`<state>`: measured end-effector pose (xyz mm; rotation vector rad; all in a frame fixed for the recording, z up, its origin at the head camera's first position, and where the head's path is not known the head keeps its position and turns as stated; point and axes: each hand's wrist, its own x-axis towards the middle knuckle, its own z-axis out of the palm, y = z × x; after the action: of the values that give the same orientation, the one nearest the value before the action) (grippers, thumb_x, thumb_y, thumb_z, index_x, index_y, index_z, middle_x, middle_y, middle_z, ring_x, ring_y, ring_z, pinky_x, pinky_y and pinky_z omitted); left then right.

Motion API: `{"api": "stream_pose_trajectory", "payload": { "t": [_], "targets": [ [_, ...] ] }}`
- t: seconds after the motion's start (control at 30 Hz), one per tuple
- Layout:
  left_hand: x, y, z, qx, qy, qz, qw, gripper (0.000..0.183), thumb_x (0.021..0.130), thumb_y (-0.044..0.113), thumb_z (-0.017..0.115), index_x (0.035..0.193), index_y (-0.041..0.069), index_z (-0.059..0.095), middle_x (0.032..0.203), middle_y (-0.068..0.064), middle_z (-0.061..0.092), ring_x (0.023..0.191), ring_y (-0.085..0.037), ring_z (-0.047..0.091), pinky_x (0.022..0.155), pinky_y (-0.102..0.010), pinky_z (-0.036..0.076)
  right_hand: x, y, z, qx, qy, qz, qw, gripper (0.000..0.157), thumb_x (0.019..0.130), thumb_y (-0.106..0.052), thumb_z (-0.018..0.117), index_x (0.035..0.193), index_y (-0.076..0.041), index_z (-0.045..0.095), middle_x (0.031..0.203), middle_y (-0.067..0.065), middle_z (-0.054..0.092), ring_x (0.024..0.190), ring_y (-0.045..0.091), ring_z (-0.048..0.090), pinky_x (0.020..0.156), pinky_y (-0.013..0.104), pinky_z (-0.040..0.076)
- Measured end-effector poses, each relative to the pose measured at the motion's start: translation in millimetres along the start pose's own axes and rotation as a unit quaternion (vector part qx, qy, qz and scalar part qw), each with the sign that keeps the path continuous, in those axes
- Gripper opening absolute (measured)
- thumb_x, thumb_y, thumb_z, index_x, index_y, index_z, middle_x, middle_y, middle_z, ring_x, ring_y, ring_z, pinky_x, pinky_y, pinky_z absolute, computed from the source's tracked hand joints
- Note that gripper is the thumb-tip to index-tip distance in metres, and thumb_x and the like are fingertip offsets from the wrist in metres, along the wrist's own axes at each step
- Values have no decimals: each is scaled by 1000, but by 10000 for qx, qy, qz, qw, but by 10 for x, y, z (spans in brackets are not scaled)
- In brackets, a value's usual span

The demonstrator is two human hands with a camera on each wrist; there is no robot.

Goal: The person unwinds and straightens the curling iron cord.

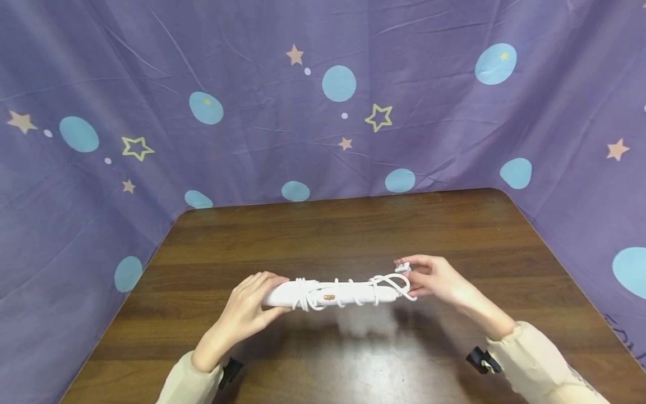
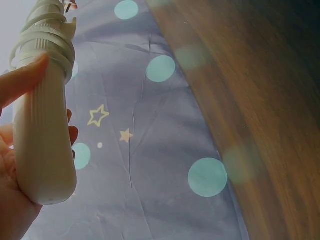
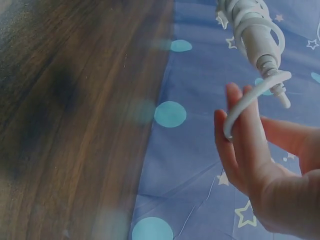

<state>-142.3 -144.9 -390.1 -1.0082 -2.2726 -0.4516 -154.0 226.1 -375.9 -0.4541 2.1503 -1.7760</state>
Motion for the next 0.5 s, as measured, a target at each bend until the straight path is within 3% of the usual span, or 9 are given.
{"api": "stream_pose_trajectory", "payload": {
  "t": [0.1,0.23,0.33,0.4,0.5],
  "targets": [
    [-12,-13,3,12,5,-22,10000,47,57,31,78,95,10,61,84,2,59,76,-13,55,65,-28,43,44,144,-71,366,206,-371,9984,44,86,-8,54,121,15,41,98,17,63,72,18,64,63,33,51],
    [-37,-32,-2,21,-30,-55,10000,47,56,30,78,95,10,61,84,2,58,75,-13,55,64,-29,43,180,626,-310,720,248,-872,9933,37,86,-7,54,122,2,48,92,18,65,68,25,64,60,36,51],
    [-53,-47,-6,37,-86,-111,9999,47,56,30,78,95,11,61,84,2,58,75,-13,55,63,-29,43,309,1031,-519,439,591,-811,9940,39,86,-10,55,124,-5,48,94,17,65,66,24,63,55,36,50],
    [-64,-60,-7,51,-106,-131,9998,47,56,31,78,95,11,61,84,2,58,75,-13,56,64,-29,43,351,1144,-592,326,808,-782,9931,41,85,-12,58,124,-5,48,94,16,65,64,22,62,53,35,50],
    [-79,-82,-10,82,-122,-164,9998,47,56,31,78,95,10,60,83,2,58,75,-14,56,64,-29,43,368,1126,-632,278,900,-909,9914,43,84,-12,59,124,-5,47,94,14,66,67,20,62,51,32,48]
  ]
}}
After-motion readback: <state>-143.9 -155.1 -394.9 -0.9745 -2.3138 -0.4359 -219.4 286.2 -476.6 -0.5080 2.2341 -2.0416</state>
